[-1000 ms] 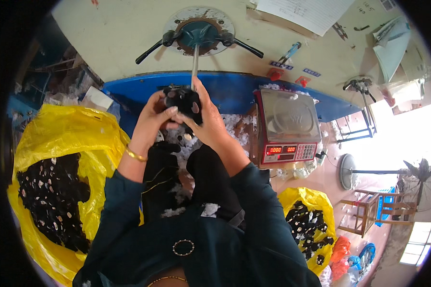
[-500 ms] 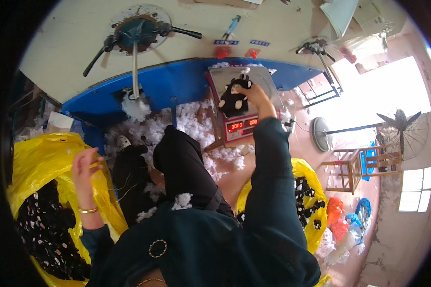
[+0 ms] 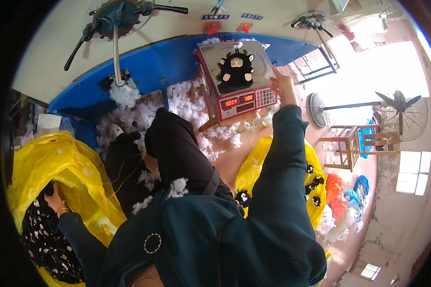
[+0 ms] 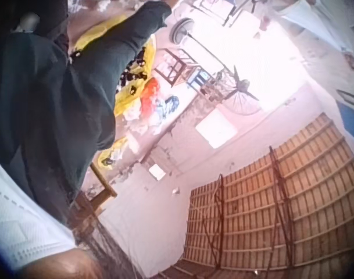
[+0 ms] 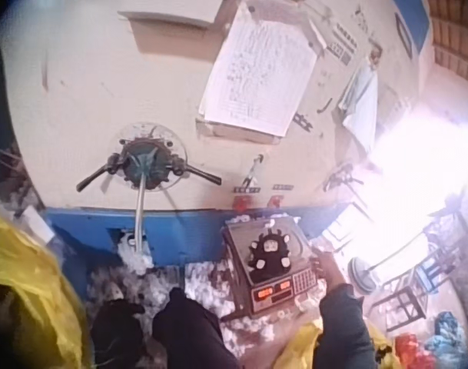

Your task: The person repeatedly stuffs white cotton-like material into small black plush toys, then places each stuffed toy onto a digital scale. The person handles the toys one at a time, using both hands to pack the material inside.

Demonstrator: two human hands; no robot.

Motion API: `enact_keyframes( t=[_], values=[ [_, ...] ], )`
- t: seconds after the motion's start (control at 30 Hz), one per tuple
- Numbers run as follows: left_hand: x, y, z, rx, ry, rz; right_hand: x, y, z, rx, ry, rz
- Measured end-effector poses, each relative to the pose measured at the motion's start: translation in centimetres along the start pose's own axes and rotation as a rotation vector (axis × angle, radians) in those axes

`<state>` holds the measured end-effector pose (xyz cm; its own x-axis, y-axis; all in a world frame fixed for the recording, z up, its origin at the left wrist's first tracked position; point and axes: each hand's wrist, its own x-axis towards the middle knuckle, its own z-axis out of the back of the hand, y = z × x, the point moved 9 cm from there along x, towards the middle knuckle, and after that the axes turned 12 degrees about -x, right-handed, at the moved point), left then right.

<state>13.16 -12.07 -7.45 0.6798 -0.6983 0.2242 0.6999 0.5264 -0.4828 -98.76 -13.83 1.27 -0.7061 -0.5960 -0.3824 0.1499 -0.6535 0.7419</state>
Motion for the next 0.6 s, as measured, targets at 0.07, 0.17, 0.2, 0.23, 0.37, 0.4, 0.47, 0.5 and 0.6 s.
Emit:
enact_keyframes(
  t=[0.07,0.17,0.2,0.23,0.37,0.4,0.47,0.5,0.6],
  values=[
    [1.7,2.3,0.6,0.083,-0.075,-0.046,1.0,2.5,-3.3,-0.004,0.062,0.034],
    [-0.4,-0.6,1.4,0.193,-0.127,0.076,-2.2,7.2,-6.9,-0.114,0.094,0.105],
    [-1.4,-2.2,2.7,0.276,-0.134,0.164,-5.1,9.6,-9.0,-0.136,0.146,0.166],
    [-1.9,-4.1,3.1,0.31,-0.123,0.17,-5.5,10.4,-10.6,-0.261,0.251,0.279],
    [-0.2,-3.2,3.0,0.474,0.004,0.052,-5.6,10.3,-16.4,-0.442,0.265,0.372],
    [0.1,-2.4,3.1,0.49,0.063,0.058,-7.0,10.8,-17.9,-0.616,0.255,0.475],
    [0.3,-1.8,3.3,0.472,0.154,0.065,-12.7,12.0,-19.8,-0.694,0.272,0.783],
    [0.0,-2.8,3.5,0.47,0.132,0.002,-13.7,10.2,-20.5,-0.781,0.327,0.818],
    [-0.5,-1.4,3.9,0.393,0.189,-0.003,-20.5,7.1,-17.9,-0.587,0.522,0.765]
  ],
)
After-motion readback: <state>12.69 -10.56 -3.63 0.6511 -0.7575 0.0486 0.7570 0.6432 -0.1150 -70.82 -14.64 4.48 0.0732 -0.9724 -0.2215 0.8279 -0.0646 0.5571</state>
